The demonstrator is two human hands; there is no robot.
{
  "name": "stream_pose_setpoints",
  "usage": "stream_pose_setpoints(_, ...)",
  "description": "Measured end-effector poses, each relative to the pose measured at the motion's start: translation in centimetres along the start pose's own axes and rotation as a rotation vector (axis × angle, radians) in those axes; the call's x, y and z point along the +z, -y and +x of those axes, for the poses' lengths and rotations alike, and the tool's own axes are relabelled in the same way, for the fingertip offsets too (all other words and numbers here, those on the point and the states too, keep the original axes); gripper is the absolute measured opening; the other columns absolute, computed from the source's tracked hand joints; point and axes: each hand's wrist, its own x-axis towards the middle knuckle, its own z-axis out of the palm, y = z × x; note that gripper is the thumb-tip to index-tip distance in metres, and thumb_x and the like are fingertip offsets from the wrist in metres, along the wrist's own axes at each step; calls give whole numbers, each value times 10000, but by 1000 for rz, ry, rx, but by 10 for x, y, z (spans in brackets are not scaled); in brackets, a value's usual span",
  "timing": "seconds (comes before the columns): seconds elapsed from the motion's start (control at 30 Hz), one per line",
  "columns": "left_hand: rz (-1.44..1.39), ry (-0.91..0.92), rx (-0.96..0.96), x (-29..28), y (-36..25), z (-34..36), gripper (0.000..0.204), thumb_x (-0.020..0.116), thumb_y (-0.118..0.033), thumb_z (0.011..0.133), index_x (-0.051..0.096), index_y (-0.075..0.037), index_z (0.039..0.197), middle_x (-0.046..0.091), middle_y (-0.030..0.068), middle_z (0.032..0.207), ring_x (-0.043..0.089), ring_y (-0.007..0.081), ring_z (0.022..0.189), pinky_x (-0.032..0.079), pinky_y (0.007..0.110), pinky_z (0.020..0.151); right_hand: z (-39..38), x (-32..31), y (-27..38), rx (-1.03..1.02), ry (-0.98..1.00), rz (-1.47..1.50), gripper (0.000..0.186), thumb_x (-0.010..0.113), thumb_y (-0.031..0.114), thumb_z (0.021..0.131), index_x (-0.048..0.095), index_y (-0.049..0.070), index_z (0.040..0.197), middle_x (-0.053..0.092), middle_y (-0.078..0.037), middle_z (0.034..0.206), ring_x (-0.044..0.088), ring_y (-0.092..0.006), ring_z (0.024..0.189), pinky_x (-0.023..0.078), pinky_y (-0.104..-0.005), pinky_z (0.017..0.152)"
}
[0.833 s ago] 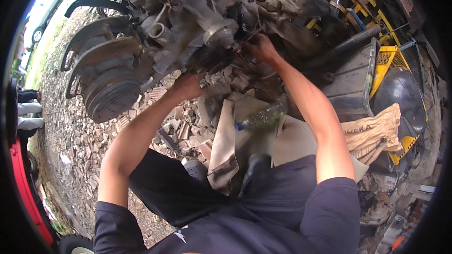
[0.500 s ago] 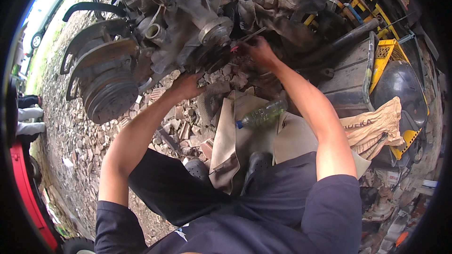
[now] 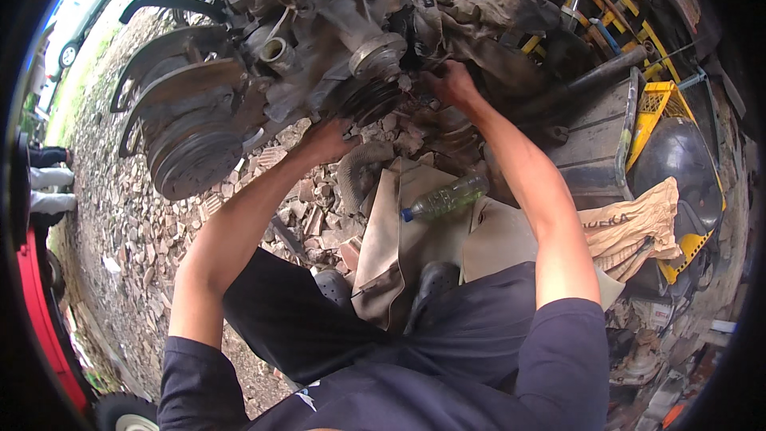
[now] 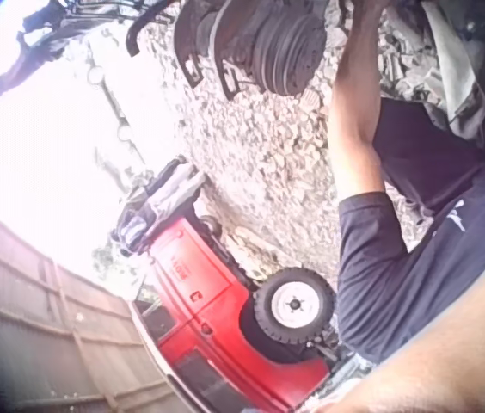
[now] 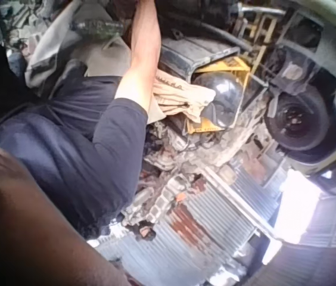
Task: The person wipes and cleans parts of an engine by hand with a cloth, then pours liquid from a bottle onto the components and uses a wrench to tighten or loosen bolts on a pulley assembly.
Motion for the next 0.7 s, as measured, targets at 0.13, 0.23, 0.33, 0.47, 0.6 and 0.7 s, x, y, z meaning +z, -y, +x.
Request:
stream_pose_setpoints(0.13,-13,37,-33,-6,-14,9,630,652,-438,827,528,-45,1303,579,198,1257,549,346,1175,449,423,993,2,-6,-22,-67,-49,51,290,667,281,848,713,-2,891,715,-111,790,674,-208,749,525,-351,735)
stream_pose_setpoints(0.23,-32,40,-37,-6,-10,3,628,654,-437,826,533,-48,1303,569,197,1274,539,343,1190,446,421,1000,-9,44,-2,-106,-147,323,262,667,250,861,692,-7,902,702,-109,806,653,-173,738,514,-331,714)
stream_pose_setpoints(0.33,-59,-1,20,-1,13,4,603,654,-413,817,547,-53,1288,587,215,1234,567,354,1141,455,431,973,-15,32,23,30,26,275,236,657,221,878,686,-9,922,702,-97,824,648,-154,742,508,-311,714)
stream_pose_setpoints(0.47,11,-42,121,0,0,5,566,656,-380,808,564,-50,1259,621,223,1164,595,364,1089,467,434,950,-6,-36,-42,107,-61,-71,280,680,251,876,682,-27,911,698,-80,810,641,-137,733,509,-305,694)
stream_pose_setpoints(0.6,23,65,6,-5,-3,-2,556,661,-364,800,572,-23,1229,622,216,1164,594,360,1092,472,432,940,-19,14,0,52,-46,252,290,695,264,865,688,-21,917,694,-74,779,631,-133,694,509,-305,673)
stream_pose_setpoints(0.7,-25,30,0,-1,-3,4,553,661,-354,797,571,-16,1226,627,215,1156,599,357,1086,478,438,930,-17,43,0,91,-43,332,286,697,256,863,691,-18,943,708,-85,804,646,-142,705,513,-309,678)
